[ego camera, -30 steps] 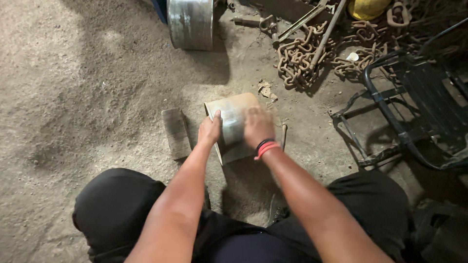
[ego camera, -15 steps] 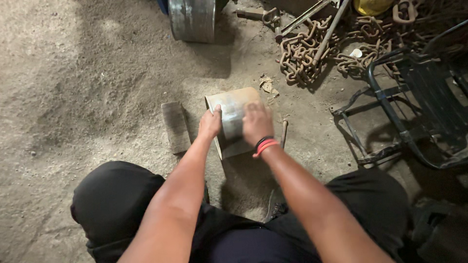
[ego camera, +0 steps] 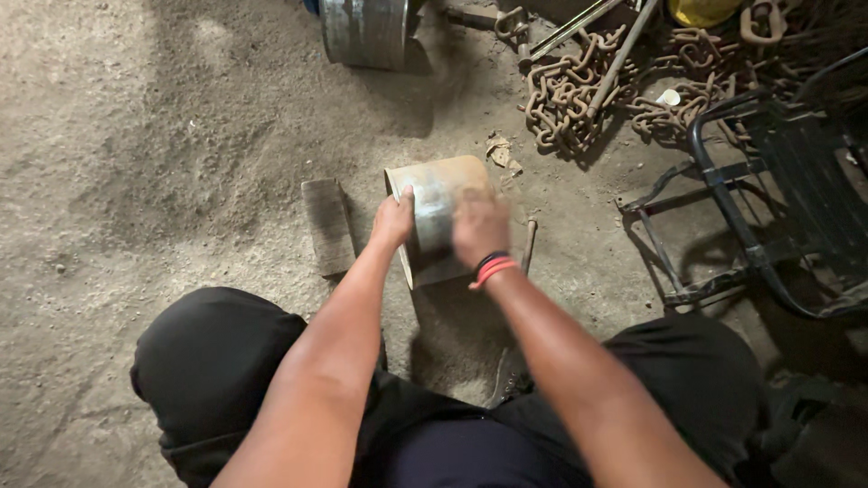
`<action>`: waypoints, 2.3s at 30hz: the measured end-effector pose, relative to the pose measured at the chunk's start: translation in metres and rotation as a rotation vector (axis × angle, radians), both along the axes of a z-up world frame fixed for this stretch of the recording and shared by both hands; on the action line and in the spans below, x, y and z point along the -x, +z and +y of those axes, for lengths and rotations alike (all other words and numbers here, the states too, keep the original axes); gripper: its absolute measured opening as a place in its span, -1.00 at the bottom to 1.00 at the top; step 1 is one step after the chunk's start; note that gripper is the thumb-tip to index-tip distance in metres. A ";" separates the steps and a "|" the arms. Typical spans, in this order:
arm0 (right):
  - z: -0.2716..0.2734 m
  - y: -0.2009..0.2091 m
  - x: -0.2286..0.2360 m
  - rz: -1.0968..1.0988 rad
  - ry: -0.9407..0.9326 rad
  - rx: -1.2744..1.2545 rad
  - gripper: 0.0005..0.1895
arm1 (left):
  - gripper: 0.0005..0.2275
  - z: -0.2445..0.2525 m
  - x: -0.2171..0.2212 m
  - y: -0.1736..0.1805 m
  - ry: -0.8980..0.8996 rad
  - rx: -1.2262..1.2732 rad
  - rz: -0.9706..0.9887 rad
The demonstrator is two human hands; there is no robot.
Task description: The person scrubs the exterior surface of a cylindrical metal object using a handheld abrasive pad. The person holds the object steady with one hand while scrubbing with the other, rotating the object periodically to clean different sections.
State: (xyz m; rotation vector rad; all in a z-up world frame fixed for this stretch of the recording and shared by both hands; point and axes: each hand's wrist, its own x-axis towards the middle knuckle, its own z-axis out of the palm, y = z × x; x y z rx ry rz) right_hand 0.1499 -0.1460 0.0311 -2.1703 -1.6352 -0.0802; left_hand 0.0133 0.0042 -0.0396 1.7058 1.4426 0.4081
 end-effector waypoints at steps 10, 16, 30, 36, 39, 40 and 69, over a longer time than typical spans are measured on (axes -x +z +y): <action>0.000 0.024 -0.008 -0.022 -0.056 -0.132 -0.59 | -0.38 0.000 -0.002 0.004 0.044 0.024 -0.013; -0.006 -0.001 0.022 -0.183 0.151 -0.146 -0.62 | -0.39 -0.007 0.001 0.015 0.009 0.049 -0.005; -0.007 0.005 0.019 -0.127 0.028 -0.042 -0.57 | -0.39 0.001 -0.002 0.003 0.031 0.015 0.036; -0.004 0.006 0.038 -0.108 0.108 0.012 -0.63 | -0.40 0.001 -0.005 0.002 0.061 0.012 0.021; -0.006 0.015 0.003 -0.018 -0.102 -0.021 -0.54 | -0.42 -0.001 -0.001 0.008 0.033 0.018 -0.013; -0.007 0.015 -0.003 -0.026 -0.107 -0.013 -0.54 | -0.42 -0.003 0.000 0.009 0.024 0.015 -0.008; -0.009 0.014 0.002 0.010 -0.021 -0.093 -0.57 | -0.38 -0.003 -0.004 0.005 0.054 0.012 0.101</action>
